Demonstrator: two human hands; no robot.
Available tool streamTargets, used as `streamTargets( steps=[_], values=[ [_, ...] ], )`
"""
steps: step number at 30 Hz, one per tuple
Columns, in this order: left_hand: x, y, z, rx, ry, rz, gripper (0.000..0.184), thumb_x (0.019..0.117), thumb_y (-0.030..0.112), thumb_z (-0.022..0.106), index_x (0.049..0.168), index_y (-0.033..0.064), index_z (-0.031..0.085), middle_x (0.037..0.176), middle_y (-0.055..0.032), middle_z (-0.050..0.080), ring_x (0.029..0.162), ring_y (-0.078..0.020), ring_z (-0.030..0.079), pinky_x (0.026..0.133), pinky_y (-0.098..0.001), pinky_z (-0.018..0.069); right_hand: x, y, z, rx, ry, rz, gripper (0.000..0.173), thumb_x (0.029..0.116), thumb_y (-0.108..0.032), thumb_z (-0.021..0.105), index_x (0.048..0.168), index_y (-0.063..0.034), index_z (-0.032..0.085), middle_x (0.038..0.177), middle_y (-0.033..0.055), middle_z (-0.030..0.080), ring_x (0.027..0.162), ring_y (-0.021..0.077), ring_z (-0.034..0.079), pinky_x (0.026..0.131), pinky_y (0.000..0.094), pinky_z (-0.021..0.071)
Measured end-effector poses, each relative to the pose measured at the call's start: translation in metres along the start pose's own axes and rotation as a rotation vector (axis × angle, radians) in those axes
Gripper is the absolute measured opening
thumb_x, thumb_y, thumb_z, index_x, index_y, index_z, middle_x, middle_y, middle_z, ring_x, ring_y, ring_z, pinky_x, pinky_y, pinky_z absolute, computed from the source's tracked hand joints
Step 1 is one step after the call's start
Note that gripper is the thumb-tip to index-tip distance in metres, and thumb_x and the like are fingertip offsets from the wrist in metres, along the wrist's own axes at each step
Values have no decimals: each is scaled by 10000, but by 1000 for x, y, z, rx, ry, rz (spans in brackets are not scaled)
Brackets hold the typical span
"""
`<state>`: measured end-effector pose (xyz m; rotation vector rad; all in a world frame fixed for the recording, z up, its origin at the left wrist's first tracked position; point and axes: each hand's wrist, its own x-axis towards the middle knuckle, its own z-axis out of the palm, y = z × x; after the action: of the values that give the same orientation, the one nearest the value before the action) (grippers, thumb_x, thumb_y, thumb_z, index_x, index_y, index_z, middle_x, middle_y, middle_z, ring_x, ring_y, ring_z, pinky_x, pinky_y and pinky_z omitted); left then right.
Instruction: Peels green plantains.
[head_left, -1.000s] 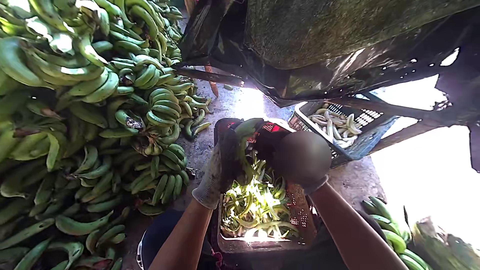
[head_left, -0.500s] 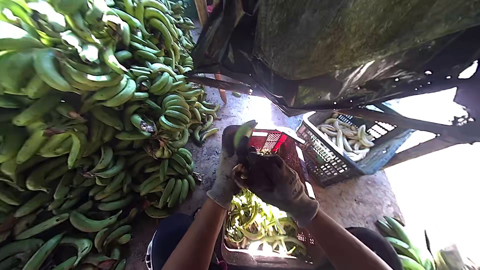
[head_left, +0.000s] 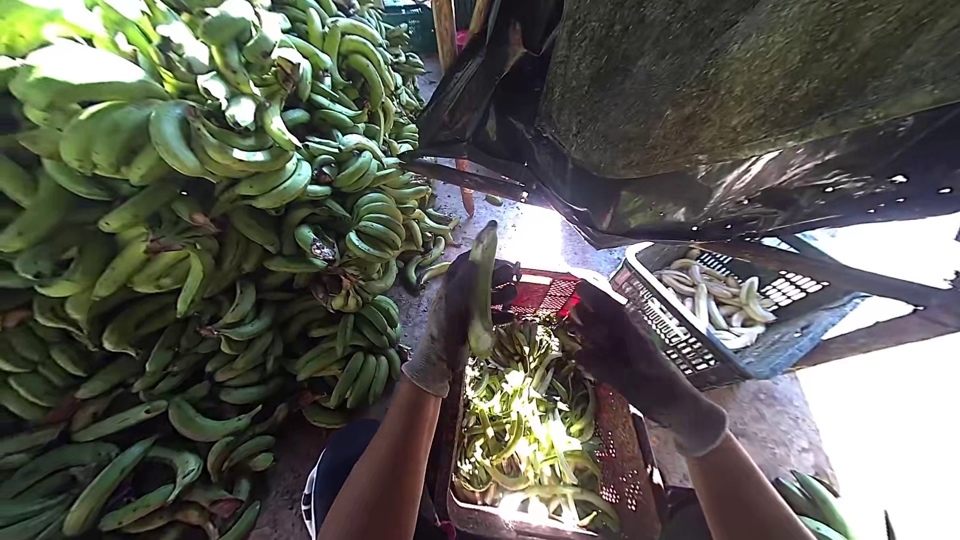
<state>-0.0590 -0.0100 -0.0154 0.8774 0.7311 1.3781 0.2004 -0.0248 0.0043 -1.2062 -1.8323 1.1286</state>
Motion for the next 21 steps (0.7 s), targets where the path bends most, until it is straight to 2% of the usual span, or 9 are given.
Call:
streamTargets(
  steps=[3, 5, 10, 12, 14, 15, 16, 18, 21],
  values=[
    [-4, 0, 2, 43, -38, -10, 487, 995, 499, 514, 1396, 223, 507, 1042, -83, 728, 740, -164, 711, 550, -280, 580, 1, 7, 12, -212, -60, -89, 549, 1019, -484, 543, 1521, -266, 492, 1307, 39, 639, 1141, 124, 639, 978, 375, 550],
    [-7, 0, 7, 172, 0, 50, 482, 997, 491, 520, 1382, 202, 527, 980, -54, 697, 728, -124, 677, 588, -271, 582, -2, 10, 21, -312, -85, -203, 518, 1011, -455, 564, 1503, -298, 525, 1252, 49, 665, 1112, 154, 648, 967, 404, 550],
    [-6, 0, 14, 366, 130, 159, 593, 979, 580, 506, 1471, 249, 485, 1139, -59, 705, 735, -158, 692, 568, -294, 574, -9, 12, 34, -355, -136, -358, 592, 938, -436, 647, 1509, -358, 514, 1157, 86, 677, 964, 170, 674, 793, 393, 593],
    [-12, -2, 14, 358, 87, 150, 600, 983, 597, 498, 1509, 316, 441, 1196, 1, 675, 827, -92, 671, 631, -249, 565, -5, 10, 31, -445, -103, -369, 554, 946, -448, 625, 1489, -389, 530, 1113, 62, 693, 930, 174, 682, 762, 420, 587],
    [-24, -7, 21, 299, 20, 81, 491, 1024, 521, 477, 1466, 309, 483, 1101, 18, 670, 832, -67, 647, 656, -236, 559, 4, 14, 25, -576, 73, -459, 420, 940, -445, 615, 1342, -335, 671, 1090, 42, 721, 921, 189, 704, 746, 443, 592],
    [-28, -9, 24, 259, -6, 25, 443, 1046, 480, 456, 1427, 264, 519, 1028, -14, 677, 794, -98, 664, 629, -260, 579, 11, 15, 21, -645, 219, -518, 316, 914, -409, 637, 1154, -247, 762, 1084, 81, 731, 903, 241, 718, 712, 474, 596],
    [-30, -10, 26, 213, -61, -38, 441, 1061, 456, 439, 1424, 223, 524, 1022, -45, 680, 798, -128, 676, 637, -276, 591, 18, 13, 14, -716, 364, -541, 286, 899, -388, 648, 1071, -202, 780, 1071, 120, 735, 881, 291, 720, 686, 507, 583],
    [-30, -12, 27, 115, -155, -183, 463, 1061, 457, 440, 1396, 147, 518, 1053, -107, 689, 814, -174, 696, 647, -294, 601, 26, 12, -4, -761, 513, -427, 380, 943, -382, 637, 1256, -183, 721, 1139, 186, 688, 917, 358, 691, 714, 559, 557],
    [-27, -15, 16, 41, -214, -307, 493, 1021, 493, 534, 1404, 183, 519, 1036, -130, 686, 758, -202, 705, 573, -313, 605, 27, 14, -21, -666, 494, -253, 561, 982, -404, 574, 1513, -232, 518, 1212, 178, 656, 1005, 348, 667, 787, 583, 541]
  ],
)
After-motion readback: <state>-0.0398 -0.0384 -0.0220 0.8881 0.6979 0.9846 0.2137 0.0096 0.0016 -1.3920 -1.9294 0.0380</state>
